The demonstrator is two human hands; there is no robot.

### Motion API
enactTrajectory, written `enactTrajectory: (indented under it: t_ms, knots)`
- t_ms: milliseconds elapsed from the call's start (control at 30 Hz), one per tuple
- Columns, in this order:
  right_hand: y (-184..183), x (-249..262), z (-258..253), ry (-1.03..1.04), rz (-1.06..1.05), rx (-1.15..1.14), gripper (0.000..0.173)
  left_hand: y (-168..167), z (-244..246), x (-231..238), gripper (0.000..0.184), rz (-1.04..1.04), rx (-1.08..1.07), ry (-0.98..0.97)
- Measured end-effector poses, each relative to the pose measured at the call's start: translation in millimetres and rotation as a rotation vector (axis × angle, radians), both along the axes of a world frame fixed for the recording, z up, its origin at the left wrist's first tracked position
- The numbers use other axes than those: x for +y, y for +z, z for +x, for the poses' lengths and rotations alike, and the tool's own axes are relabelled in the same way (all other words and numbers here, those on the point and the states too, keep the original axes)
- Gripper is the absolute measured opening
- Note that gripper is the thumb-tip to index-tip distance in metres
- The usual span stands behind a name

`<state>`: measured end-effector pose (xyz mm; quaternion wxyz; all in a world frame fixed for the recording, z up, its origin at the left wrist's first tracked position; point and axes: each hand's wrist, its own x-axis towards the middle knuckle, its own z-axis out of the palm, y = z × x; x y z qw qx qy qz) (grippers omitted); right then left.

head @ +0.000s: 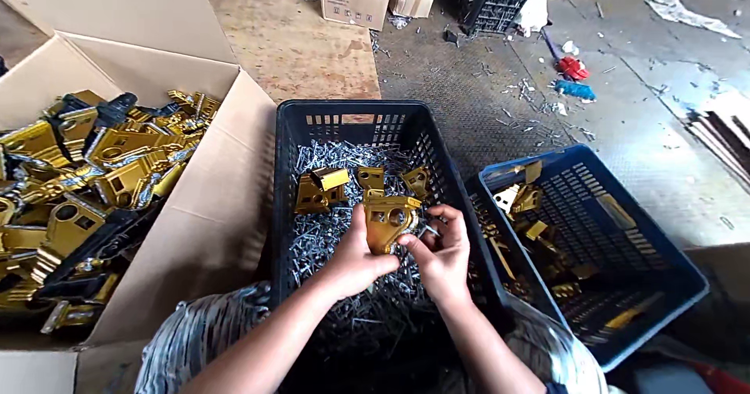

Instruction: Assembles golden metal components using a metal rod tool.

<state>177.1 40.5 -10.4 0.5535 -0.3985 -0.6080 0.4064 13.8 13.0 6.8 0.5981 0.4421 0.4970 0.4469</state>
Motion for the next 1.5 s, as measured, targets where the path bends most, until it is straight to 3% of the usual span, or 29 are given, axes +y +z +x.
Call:
enactTrajectory:
  t_ms: [133, 233, 267, 367, 500, 600, 767, 933, 1133, 1267, 1400, 1433, 1500]
  knots:
    - [11, 15, 9, 0.167, -0.240, -0.061, 0.051, -1, 1, 0, 0.106, 0.035, -0.003, 0.085]
    - [23, 27, 21, 0.181, -0.279, -0.201, 0.037, -3, -5, 5, 0.104, 0.005, -0.073, 0.218]
    - [27, 28, 26, 0.161, -0.244, -0.218, 0.031, -1, -9, 7, 0.094, -0.017, -0.095, 0.249]
    - [35, 27, 41, 0.100, -0.064, -0.148, 0.020, 1, -19, 9, 0.038, -0.023, -0.004, 0.278]
    - [37, 31, 48, 0.159, 0.136, -0.115, 0.017, 2, -17, 9, 0.021, 0.054, 0.097, 0.136]
    - [24, 31, 41, 0.250, 0.164, -0.109, 0.016, 5, -13, 5, 0.022, 0.039, 0.034, 0.040]
    - [6, 31, 27, 0.183, 0.377, -0.278, 0.018, 4, -16, 2, 0.025, 0.049, 0.035, 0.061]
    - [-6, 28, 19, 0.175, 0.390, -0.211, 0.018, 4, -10, 3, 0.031, 0.168, 0.255, 0.142]
    - [-7, 29, 21, 0.102, 0.537, -0.465, 0.022, -2, -13, 5, 0.033, 0.212, 0.368, 0.173]
    - [1, 25, 26, 0.212, 0.336, -0.456, 0.038, 3, -18, 7, 0.034, 0.285, 0.385, 0.256]
    - [-4, 24, 30, 0.476, 0.012, -0.083, 0.035, 3, -24, 7, 0.033, 0.328, 0.200, 0.202]
    - [-3, 24, 30, 0.569, -0.043, 0.023, 0.043, 4, -24, 5, 0.034, 0.310, 0.081, 0.136]
    - [1, 21, 26, 0.766, -0.137, 0.203, 0.082, 4, -24, 2, 0.037, 0.261, -0.163, -0.028]
